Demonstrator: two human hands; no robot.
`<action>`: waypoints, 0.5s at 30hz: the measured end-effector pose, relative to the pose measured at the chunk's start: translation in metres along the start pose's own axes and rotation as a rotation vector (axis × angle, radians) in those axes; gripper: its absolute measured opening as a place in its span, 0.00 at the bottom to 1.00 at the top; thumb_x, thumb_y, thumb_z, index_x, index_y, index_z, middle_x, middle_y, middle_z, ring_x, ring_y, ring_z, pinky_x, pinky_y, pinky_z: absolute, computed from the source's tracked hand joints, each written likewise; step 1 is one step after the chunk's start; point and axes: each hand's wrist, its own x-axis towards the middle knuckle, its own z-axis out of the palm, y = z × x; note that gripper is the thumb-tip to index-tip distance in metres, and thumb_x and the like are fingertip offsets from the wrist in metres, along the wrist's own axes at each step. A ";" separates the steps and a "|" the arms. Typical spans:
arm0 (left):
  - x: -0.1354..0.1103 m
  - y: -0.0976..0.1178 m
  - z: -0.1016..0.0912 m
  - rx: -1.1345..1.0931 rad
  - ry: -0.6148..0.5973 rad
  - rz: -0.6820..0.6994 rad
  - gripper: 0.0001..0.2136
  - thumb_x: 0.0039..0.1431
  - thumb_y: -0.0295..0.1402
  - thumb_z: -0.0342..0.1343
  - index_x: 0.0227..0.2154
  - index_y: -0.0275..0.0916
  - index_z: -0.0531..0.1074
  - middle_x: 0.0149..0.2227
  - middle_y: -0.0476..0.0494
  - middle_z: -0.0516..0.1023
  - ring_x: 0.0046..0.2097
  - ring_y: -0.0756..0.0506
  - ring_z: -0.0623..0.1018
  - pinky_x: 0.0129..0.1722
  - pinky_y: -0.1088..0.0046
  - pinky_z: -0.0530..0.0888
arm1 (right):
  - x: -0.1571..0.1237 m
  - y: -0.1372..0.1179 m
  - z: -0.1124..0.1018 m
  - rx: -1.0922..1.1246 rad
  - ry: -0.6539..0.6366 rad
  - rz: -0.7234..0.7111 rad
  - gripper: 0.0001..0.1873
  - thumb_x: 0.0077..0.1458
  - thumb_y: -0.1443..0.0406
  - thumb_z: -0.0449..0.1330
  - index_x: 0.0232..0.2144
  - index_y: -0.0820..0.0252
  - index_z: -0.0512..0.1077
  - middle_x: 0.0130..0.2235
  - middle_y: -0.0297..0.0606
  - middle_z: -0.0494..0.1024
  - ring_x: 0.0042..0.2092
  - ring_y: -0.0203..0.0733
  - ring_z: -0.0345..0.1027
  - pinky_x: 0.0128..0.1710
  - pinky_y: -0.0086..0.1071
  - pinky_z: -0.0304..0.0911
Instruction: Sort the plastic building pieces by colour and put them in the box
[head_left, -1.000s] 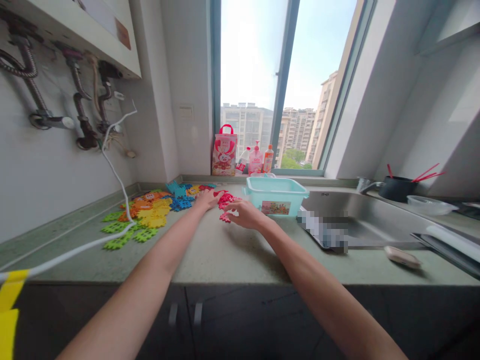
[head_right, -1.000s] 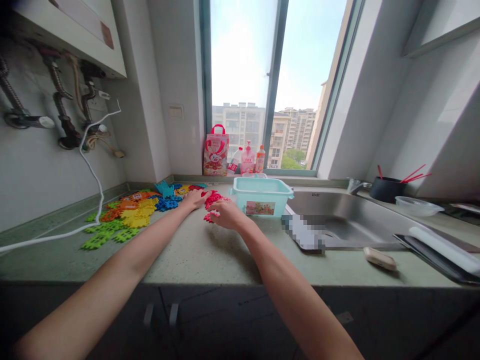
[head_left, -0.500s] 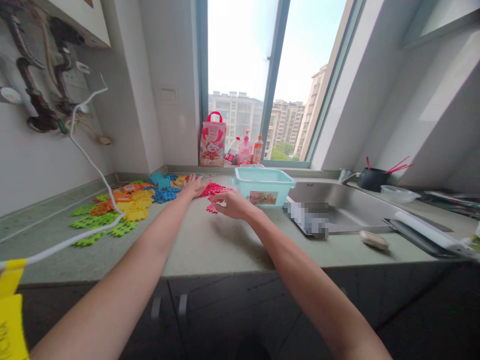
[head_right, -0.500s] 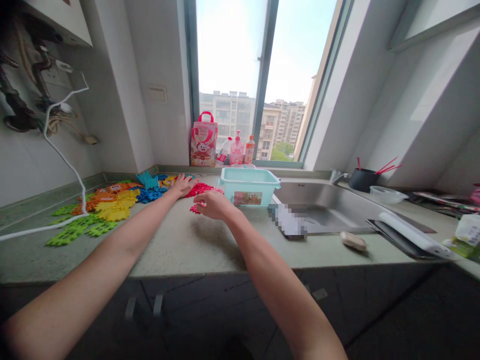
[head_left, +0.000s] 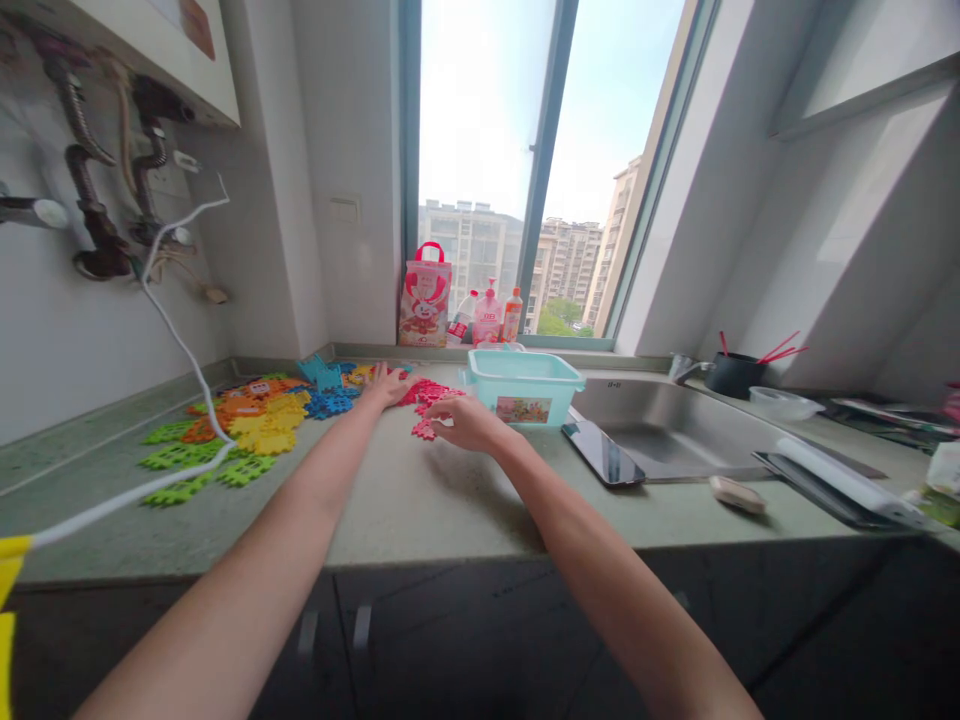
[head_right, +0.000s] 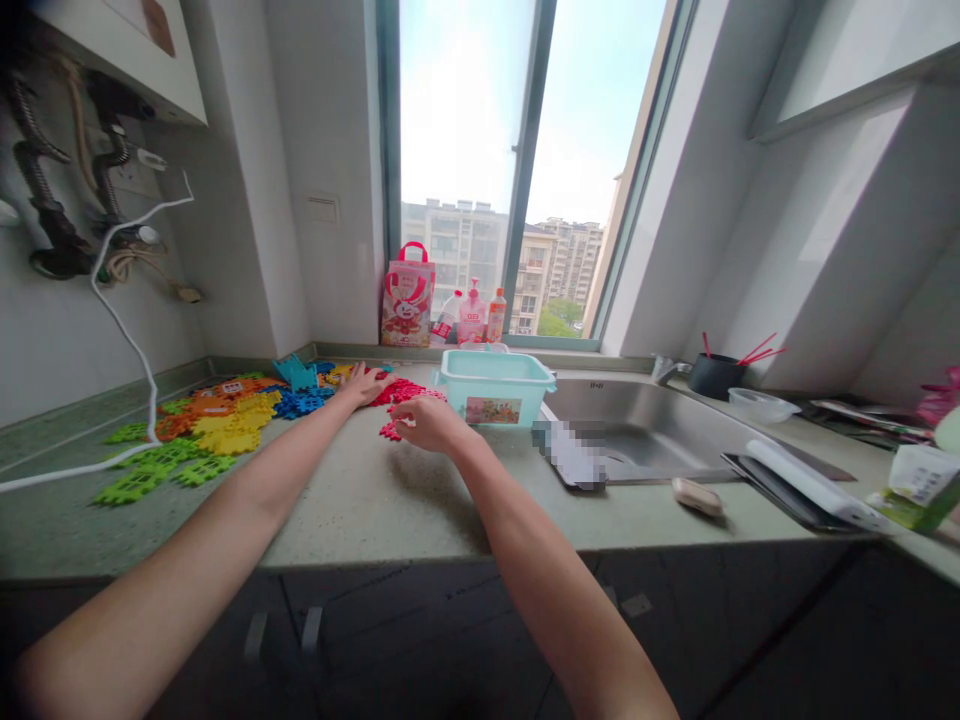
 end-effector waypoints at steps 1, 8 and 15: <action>0.001 0.000 0.000 -0.004 -0.026 -0.006 0.45 0.61 0.71 0.40 0.69 0.45 0.67 0.75 0.28 0.56 0.75 0.24 0.54 0.71 0.36 0.51 | 0.000 0.000 0.000 -0.003 -0.005 0.008 0.10 0.61 0.71 0.65 0.43 0.59 0.83 0.43 0.39 0.86 0.41 0.40 0.77 0.44 0.30 0.67; -0.008 0.003 -0.006 -0.005 -0.075 0.135 0.39 0.64 0.67 0.41 0.65 0.48 0.72 0.68 0.32 0.70 0.69 0.28 0.67 0.70 0.44 0.57 | -0.001 0.006 0.000 -0.008 -0.023 0.032 0.10 0.61 0.72 0.65 0.44 0.60 0.83 0.41 0.39 0.85 0.40 0.39 0.76 0.42 0.29 0.66; -0.043 0.007 -0.017 -0.010 -0.061 0.233 0.35 0.67 0.64 0.41 0.62 0.47 0.76 0.64 0.34 0.74 0.64 0.31 0.72 0.65 0.55 0.65 | -0.003 0.006 -0.002 -0.009 0.017 0.047 0.11 0.61 0.71 0.65 0.45 0.59 0.83 0.43 0.42 0.85 0.44 0.43 0.78 0.48 0.34 0.69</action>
